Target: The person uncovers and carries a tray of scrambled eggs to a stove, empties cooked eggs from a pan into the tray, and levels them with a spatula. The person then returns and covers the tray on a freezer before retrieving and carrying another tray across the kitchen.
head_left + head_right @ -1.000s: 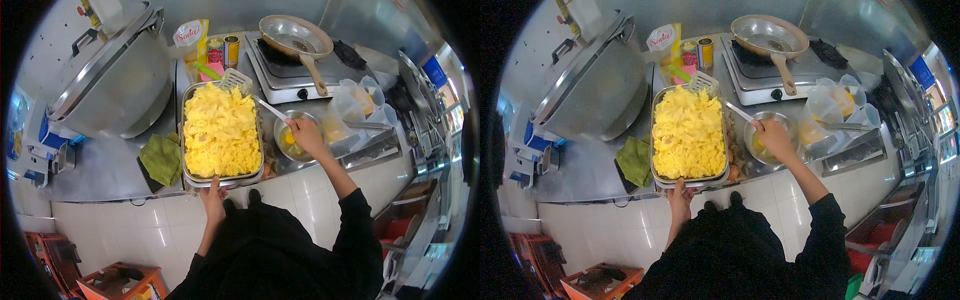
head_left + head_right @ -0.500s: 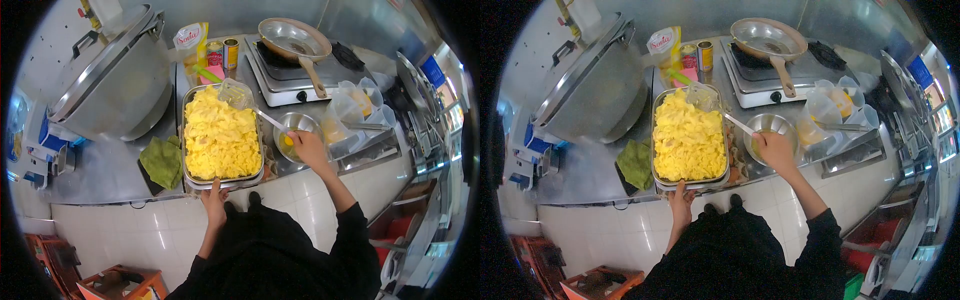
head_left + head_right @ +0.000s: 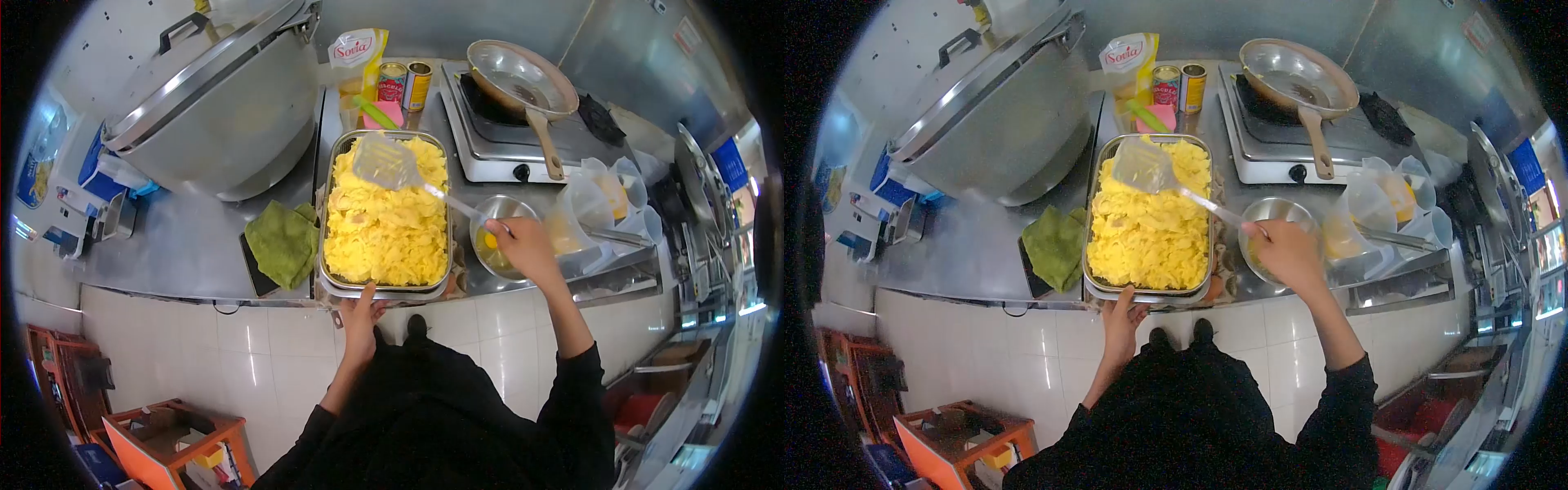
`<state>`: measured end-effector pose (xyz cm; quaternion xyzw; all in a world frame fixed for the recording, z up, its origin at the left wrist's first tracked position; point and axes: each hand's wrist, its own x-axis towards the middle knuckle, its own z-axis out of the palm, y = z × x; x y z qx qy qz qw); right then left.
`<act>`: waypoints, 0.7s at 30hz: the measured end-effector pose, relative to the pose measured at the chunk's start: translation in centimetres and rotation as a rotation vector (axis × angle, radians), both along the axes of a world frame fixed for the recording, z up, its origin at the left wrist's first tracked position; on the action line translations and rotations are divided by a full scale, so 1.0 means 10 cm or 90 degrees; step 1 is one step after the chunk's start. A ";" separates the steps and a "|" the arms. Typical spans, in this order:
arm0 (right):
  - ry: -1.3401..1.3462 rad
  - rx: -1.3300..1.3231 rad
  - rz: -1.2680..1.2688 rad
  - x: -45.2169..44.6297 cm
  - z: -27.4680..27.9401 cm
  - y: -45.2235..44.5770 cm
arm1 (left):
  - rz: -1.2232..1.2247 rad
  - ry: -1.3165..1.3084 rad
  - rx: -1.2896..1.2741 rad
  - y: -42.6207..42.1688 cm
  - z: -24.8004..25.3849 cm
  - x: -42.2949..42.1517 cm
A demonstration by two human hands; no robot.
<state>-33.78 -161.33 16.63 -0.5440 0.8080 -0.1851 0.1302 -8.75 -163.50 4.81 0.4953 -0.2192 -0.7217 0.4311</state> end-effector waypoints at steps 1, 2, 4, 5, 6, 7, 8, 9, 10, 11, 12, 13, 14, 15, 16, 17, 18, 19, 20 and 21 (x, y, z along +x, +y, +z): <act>0.000 0.003 0.023 0.03 -0.03 -0.03 | 0.001 -0.002 -0.001 0.00 0.01 0.00; -0.017 0.022 0.027 0.00 -0.12 -0.10 | 0.002 -0.004 -0.003 0.00 0.02 0.00; -0.049 0.061 0.032 -0.12 -0.35 -0.30 | 0.005 -0.005 -0.003 0.01 0.03 -0.01; -0.044 0.057 0.041 -0.15 -0.36 -0.37 | 0.009 -0.005 -0.003 0.01 0.01 -0.01; -0.039 0.051 0.052 -0.16 -0.36 -0.43 | 0.014 -0.003 -0.005 0.01 0.01 -0.02; -0.035 0.045 0.063 -0.16 -0.36 -0.47 | 0.017 -0.002 -0.001 0.02 0.02 -0.02; -0.025 0.044 0.055 -0.11 -0.24 -0.46 | 0.020 -0.001 0.002 0.02 0.03 -0.02; -0.016 0.043 0.047 -0.01 -0.01 -0.43 | 0.022 0.000 0.006 0.01 0.04 -0.02; -0.006 0.043 0.039 0.05 0.15 -0.40 | 0.016 -0.001 0.004 0.00 0.05 -0.02; 0.001 0.029 0.041 0.08 0.21 -0.37 | 0.012 -0.002 0.005 0.00 0.06 -0.02; 0.007 0.017 0.043 0.10 0.25 -0.34 | 0.008 -0.003 0.006 0.00 0.05 -0.02; 0.013 0.006 0.045 0.12 0.26 -0.31 | 0.011 -0.001 0.007 0.01 0.05 -0.02; -0.010 0.025 0.069 0.14 0.26 -0.30 | 0.015 0.001 0.008 0.01 0.04 -0.02; -0.034 0.043 0.091 0.14 0.26 -0.29 | 0.017 0.002 0.007 0.01 0.04 -0.03; -0.057 0.059 0.113 0.15 0.26 -0.29 | 0.021 0.001 0.009 0.01 0.05 -0.03; -0.041 0.080 0.120 0.14 0.20 -0.28 | 0.025 0.000 0.010 0.01 0.07 -0.04; -0.025 0.101 0.128 0.12 0.10 -0.27 | 0.028 -0.001 0.012 0.01 0.07 -0.04; -0.010 0.123 0.135 0.10 0.04 -0.24 | 0.026 -0.001 0.013 0.01 0.07 -0.04; -0.008 0.128 0.151 0.08 0.04 -0.20 | 0.024 -0.001 0.015 0.01 0.05 -0.04; -0.005 0.133 0.168 0.06 0.04 -0.16 | 0.023 0.000 0.016 0.00 0.05 -0.04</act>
